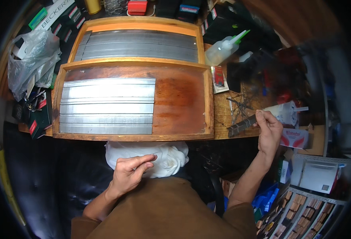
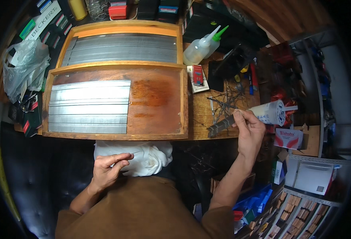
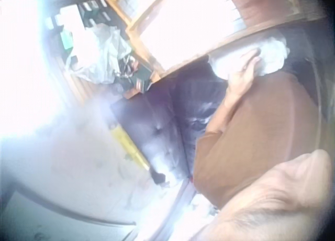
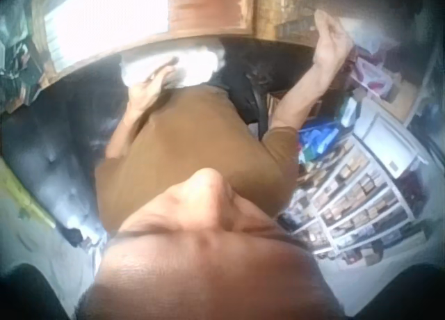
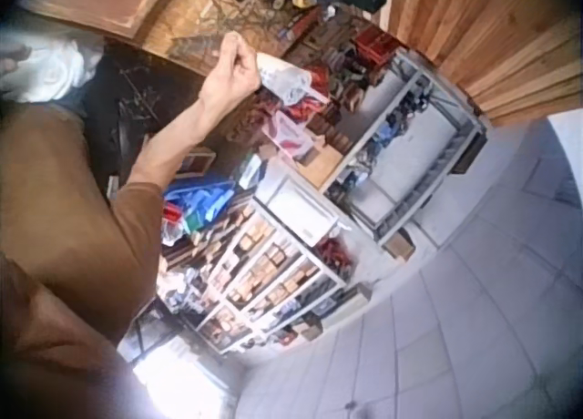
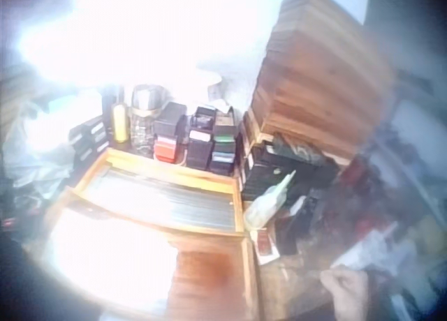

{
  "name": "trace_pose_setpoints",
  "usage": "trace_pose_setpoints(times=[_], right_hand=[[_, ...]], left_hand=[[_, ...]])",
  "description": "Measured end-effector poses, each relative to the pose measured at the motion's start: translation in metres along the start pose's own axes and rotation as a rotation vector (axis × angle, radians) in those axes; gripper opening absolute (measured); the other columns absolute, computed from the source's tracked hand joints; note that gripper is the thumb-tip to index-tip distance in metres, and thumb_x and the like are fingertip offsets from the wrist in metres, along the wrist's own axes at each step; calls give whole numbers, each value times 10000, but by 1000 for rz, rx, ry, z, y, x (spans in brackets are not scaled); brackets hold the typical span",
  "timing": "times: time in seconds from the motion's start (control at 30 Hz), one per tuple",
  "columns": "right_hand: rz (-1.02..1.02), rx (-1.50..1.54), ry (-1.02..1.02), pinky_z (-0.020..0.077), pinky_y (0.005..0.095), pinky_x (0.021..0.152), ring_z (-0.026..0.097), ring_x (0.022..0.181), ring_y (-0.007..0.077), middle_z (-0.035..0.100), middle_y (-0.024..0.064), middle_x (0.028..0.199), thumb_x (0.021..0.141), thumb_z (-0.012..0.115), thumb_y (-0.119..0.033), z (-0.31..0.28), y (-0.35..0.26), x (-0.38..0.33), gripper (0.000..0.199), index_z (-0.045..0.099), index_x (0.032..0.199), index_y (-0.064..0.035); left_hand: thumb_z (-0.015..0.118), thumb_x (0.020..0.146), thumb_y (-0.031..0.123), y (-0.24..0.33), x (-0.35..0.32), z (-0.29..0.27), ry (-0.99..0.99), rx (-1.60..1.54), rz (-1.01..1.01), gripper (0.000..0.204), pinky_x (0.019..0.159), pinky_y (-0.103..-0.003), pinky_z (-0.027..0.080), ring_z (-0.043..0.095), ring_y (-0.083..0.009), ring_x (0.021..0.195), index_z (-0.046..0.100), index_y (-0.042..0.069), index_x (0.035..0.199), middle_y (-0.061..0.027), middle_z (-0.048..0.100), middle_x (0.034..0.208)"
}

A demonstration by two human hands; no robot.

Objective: The person assembles small metal components by hand. They pick up a metal strip and a small pin, insert the pin into the strip, and repeat the process with additional parts on a cluttered workbench.

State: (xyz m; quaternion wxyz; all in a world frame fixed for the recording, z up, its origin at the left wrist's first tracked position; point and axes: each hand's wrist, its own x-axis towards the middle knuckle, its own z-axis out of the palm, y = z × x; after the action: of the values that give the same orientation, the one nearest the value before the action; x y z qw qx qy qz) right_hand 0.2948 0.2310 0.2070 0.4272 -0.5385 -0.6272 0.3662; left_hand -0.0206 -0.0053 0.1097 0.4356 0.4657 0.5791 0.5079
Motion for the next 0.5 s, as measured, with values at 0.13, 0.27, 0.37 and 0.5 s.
trace_pose_setpoints(times=[0.13, 0.27, 0.37, 0.5], right_hand=[[-96, -9, -91, 461, 239, 686, 578, 729, 85, 663, 40, 825, 891, 729, 11, 5, -18, -28, 51, 764, 921, 33], [-41, -48, -609, 513, 269, 643, 662, 773, 127, 709, 72, 853, 832, 774, 59, 82, -48, -84, 119, 799, 933, 3], [-36, 126, -768, 529, 281, 654, 674, 759, 163, 701, 87, 849, 844, 789, 30, 129, -29, -115, 103, 795, 943, 1], [-40, 202, -765, 537, 288, 684, 679, 773, 175, 701, 102, 853, 843, 799, 17, 152, -24, -125, 115, 798, 957, -2]], left_hand=[[714, 939, -11, 1, 1, 3, -5, -50, -43, 208, 826, -294, 608, 785, -227, 935, 756, -34, 1142, -179, 788, 1054], [706, 955, 13, 8, 4, 2, -124, -143, -112, 216, 811, -292, 602, 785, -229, 924, 759, -10, 1163, -183, 789, 1040], [712, 972, 56, 25, 15, 3, -224, -141, -142, 230, 797, -287, 595, 781, -206, 915, 756, 11, 1193, -168, 794, 1006], [717, 973, 72, 19, 2, -7, -198, -111, -149, 244, 754, -281, 588, 774, -179, 862, 750, 17, 1208, -150, 794, 941]])
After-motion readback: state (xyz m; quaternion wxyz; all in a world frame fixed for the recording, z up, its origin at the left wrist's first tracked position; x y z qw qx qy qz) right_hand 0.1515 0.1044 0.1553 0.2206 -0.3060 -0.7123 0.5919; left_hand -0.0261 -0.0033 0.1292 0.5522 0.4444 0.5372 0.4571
